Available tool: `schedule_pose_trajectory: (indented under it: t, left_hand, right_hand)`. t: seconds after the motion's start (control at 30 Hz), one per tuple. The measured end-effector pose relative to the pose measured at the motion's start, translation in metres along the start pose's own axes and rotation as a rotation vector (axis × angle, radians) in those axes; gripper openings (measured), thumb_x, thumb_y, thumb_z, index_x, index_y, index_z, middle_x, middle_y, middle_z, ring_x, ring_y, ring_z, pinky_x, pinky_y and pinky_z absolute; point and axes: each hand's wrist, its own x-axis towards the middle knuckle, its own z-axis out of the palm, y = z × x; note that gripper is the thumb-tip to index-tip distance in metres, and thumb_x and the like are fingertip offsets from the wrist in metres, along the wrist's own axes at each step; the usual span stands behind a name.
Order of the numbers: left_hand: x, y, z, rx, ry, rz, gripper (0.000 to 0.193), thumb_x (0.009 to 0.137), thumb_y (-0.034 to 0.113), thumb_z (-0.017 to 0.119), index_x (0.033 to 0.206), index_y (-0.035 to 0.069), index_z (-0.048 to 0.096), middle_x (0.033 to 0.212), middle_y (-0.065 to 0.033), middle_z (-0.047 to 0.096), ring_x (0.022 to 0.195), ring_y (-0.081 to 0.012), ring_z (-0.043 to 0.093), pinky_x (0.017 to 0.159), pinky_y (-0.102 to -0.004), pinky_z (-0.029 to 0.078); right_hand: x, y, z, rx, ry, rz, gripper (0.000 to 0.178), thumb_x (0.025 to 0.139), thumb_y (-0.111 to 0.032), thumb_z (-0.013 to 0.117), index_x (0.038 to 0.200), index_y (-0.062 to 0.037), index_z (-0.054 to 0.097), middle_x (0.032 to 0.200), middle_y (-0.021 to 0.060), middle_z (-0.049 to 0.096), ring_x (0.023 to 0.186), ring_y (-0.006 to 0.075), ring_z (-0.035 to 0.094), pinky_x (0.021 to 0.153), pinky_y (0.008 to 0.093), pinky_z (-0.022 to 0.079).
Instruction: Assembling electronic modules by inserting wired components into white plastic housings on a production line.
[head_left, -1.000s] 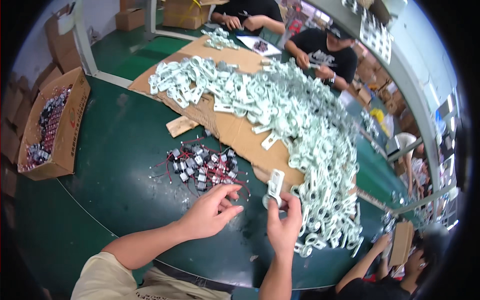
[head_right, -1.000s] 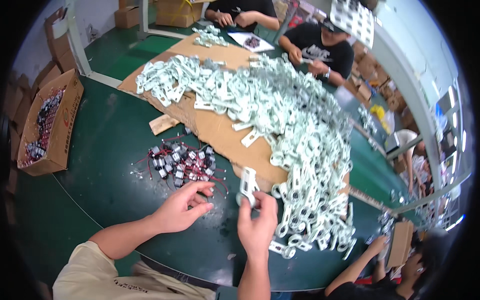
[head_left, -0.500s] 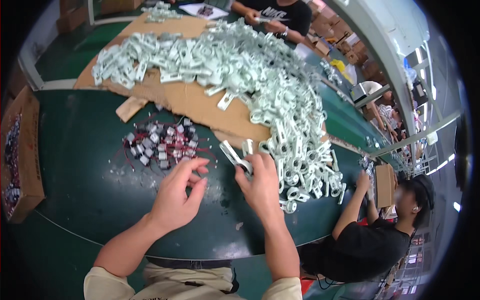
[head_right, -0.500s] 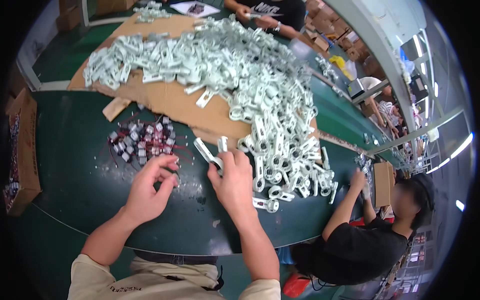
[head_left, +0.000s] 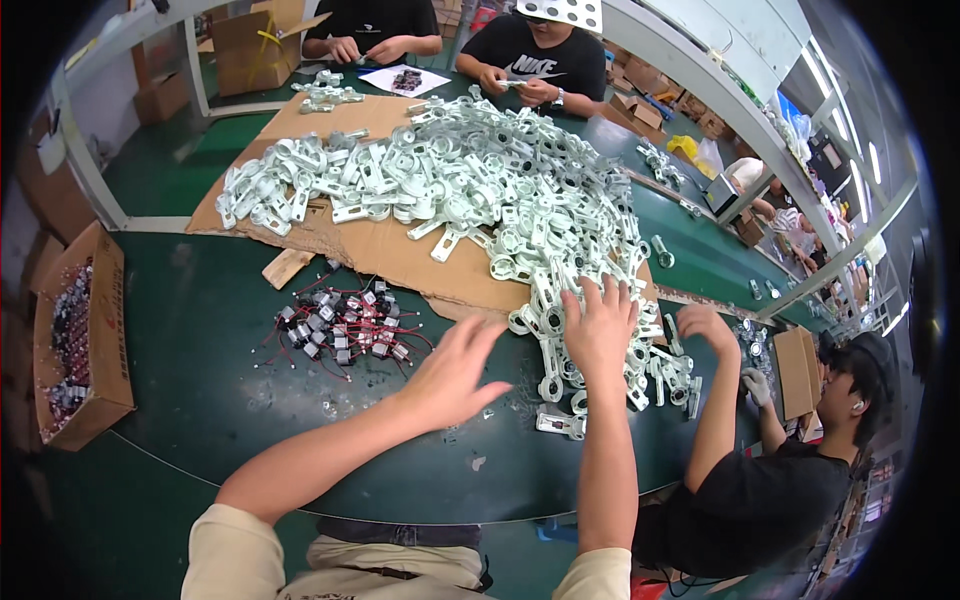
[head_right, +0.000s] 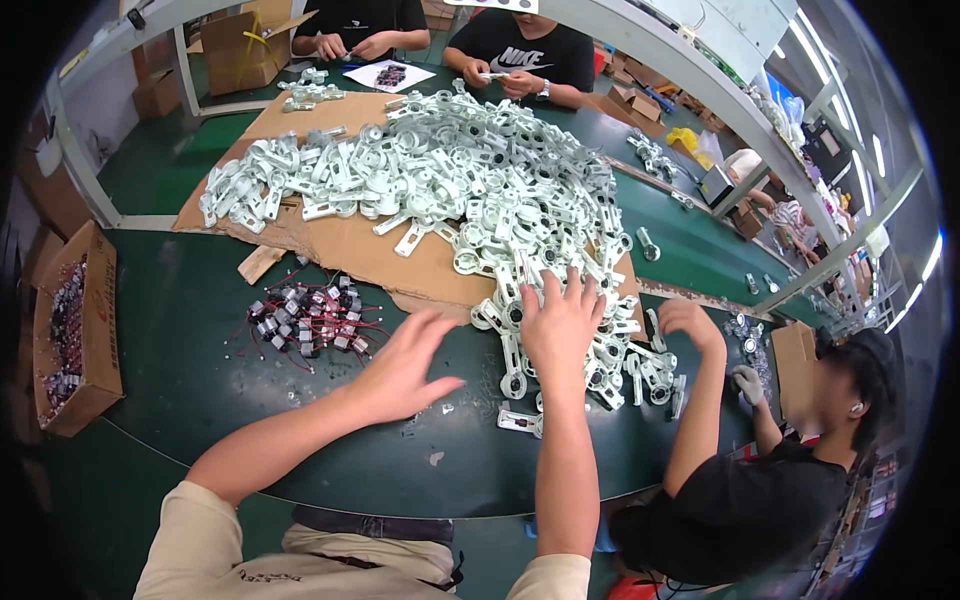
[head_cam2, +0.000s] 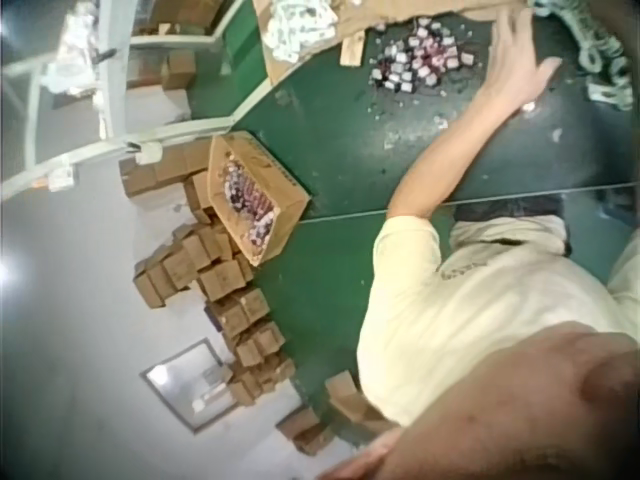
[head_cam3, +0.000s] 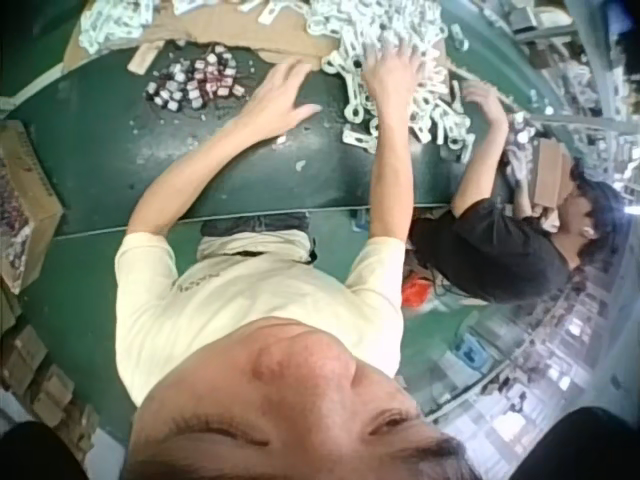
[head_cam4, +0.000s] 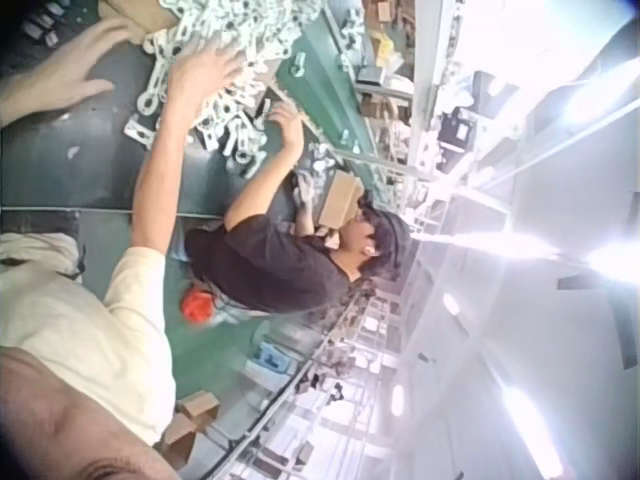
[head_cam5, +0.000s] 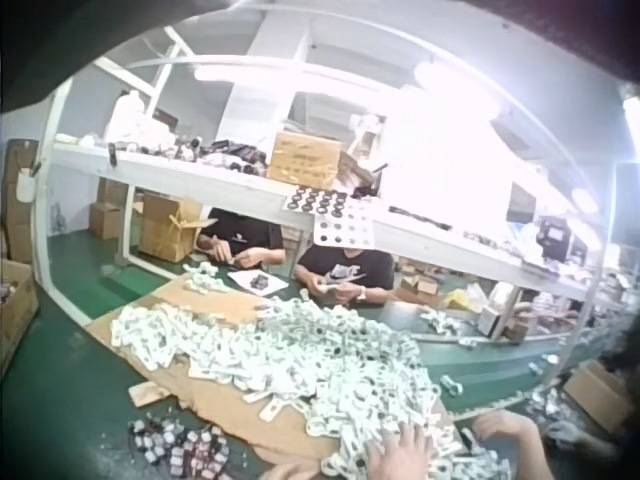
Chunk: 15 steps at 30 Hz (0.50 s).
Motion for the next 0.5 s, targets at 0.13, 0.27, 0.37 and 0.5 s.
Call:
schedule_pose_trajectory:
  t: [0.13, 0.27, 0.37, 0.5]
  left_hand:
    - [0.046, -0.007, 0.056, 0.126, -0.081, 0.055, 0.115, 0.064, 0.046, 0.089, 0.153, 0.011, 0.026, 0.153, -0.0346, 0.014, 0.14, -0.054, 0.023, 0.115, -0.0584, 0.026]
    - [0.064, 0.004, 0.108, 0.052, -0.025, 0.038, 0.12, 0.058, 0.047, 0.092, 0.153, 0.009, 0.028, 0.155, -0.0362, 0.004, 0.142, -0.0541, 0.017, 0.116, -0.0609, 0.021]
    - [0.076, 0.017, 0.134, -0.041, 0.002, 0.093, 0.119, 0.057, 0.044, 0.093, 0.152, 0.008, 0.03, 0.155, -0.036, 0.002, 0.143, -0.0547, 0.014, 0.118, -0.058, 0.021]
    - [0.09, 0.029, 0.162, -0.09, 0.008, 0.071, 0.113, 0.062, 0.041, 0.092, 0.151, 0.007, 0.031, 0.155, -0.0352, 0.003, 0.144, -0.0544, 0.013, 0.118, -0.0565, 0.022]
  right_hand:
    - [-0.003, 0.019, 0.012, -0.08, 0.002, 0.017, 0.037, 0.096, -0.039, 0.058, 0.12, -0.0119, 0.067, 0.135, 0.0165, 0.058, 0.135, 0.0433, 0.042, 0.113, 0.0636, 0.023]
    - [-0.001, 0.058, 0.012, -0.044, 0.027, 0.008, 0.036, 0.097, -0.038, 0.056, 0.12, -0.0118, 0.067, 0.133, 0.0141, 0.06, 0.134, 0.041, 0.043, 0.114, 0.0608, 0.023]
    - [0.001, 0.092, 0.014, -0.033, -0.016, 0.045, 0.036, 0.1, -0.036, 0.052, 0.12, -0.0101, 0.066, 0.134, 0.013, 0.06, 0.136, 0.0397, 0.042, 0.114, 0.0613, 0.023]
    - [0.017, 0.1, 0.006, -0.002, -0.112, 0.107, 0.035, 0.103, -0.034, 0.047, 0.121, -0.0096, 0.065, 0.135, 0.0115, 0.06, 0.138, 0.0378, 0.041, 0.115, 0.0651, 0.018]
